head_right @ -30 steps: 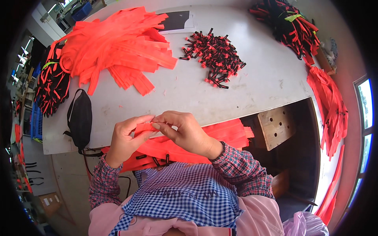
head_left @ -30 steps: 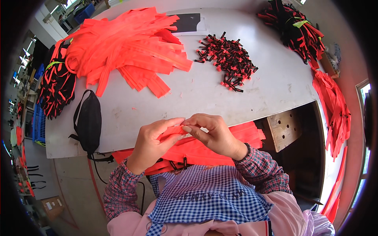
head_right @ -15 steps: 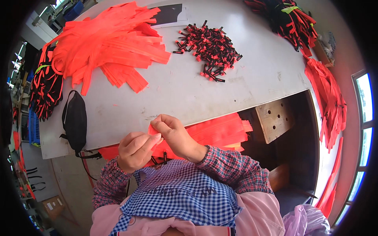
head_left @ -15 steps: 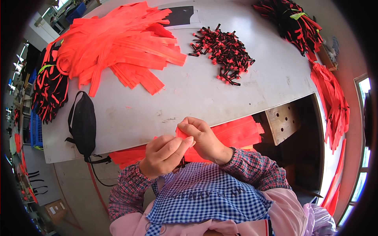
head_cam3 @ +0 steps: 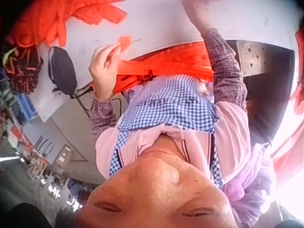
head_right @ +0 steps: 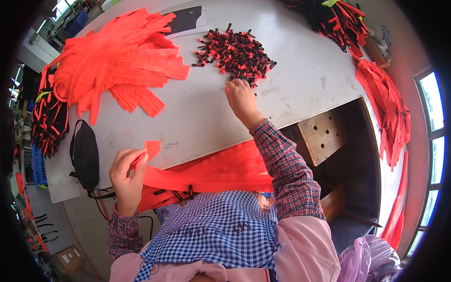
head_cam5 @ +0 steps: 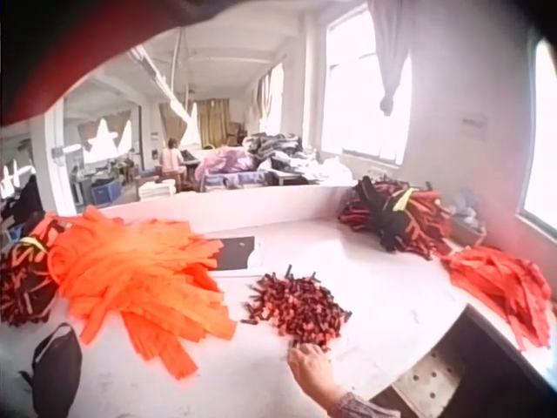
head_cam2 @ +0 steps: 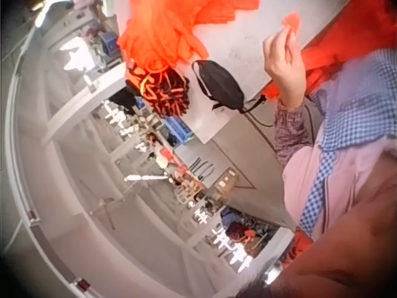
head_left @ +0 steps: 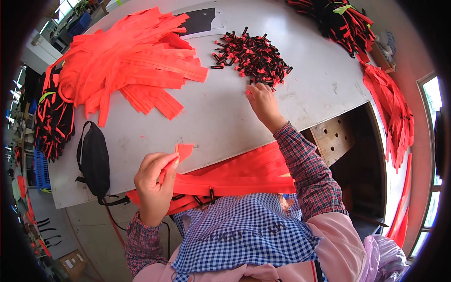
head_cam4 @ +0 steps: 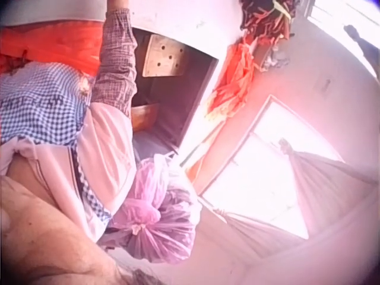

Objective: Assembling red straps with plastic buckles by threading them through and fitting components.

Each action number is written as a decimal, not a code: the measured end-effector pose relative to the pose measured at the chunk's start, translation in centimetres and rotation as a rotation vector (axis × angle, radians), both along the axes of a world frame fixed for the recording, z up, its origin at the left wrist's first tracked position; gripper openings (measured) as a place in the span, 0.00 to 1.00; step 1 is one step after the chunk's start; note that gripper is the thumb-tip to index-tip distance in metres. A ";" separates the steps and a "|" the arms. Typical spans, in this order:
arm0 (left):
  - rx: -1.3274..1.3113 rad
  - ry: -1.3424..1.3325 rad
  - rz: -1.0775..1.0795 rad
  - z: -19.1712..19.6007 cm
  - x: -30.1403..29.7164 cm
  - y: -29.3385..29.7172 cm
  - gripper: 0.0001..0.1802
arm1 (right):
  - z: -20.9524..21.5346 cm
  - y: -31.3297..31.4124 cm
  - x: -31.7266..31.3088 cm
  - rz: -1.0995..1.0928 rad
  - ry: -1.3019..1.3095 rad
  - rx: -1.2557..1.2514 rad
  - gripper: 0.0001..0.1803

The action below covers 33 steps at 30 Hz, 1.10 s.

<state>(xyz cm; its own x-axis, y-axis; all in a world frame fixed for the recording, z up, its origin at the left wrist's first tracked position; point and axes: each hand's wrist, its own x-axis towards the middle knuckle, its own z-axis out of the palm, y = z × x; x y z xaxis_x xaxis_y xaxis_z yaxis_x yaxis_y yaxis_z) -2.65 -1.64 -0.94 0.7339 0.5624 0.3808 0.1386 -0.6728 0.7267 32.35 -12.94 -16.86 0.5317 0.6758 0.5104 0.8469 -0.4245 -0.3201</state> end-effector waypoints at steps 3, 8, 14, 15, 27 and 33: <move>-0.004 0.024 0.009 0.3 0.0 0.0 0.10 | -0.3 1.2 1.5 -0.032 -0.010 -0.200 0.11; -0.027 0.015 -0.003 0.2 0.2 0.2 0.10 | 1.8 2.4 -0.5 0.183 0.275 0.048 0.08; -0.036 0.014 -0.025 0.2 0.7 0.1 0.10 | 7.2 1.2 -6.2 0.411 1.168 0.498 0.07; -0.029 0.014 -0.033 0.3 0.8 0.1 0.10 | 8.2 0.9 -7.2 0.484 1.255 0.552 0.07; -0.026 -0.054 -0.141 0.8 1.4 -1.1 0.11 | 16.7 -2.8 -15.7 0.707 0.859 0.211 0.09; -0.013 -0.043 -0.174 0.6 1.4 -1.3 0.14 | 17.1 -2.6 -16.5 0.692 0.443 0.205 0.12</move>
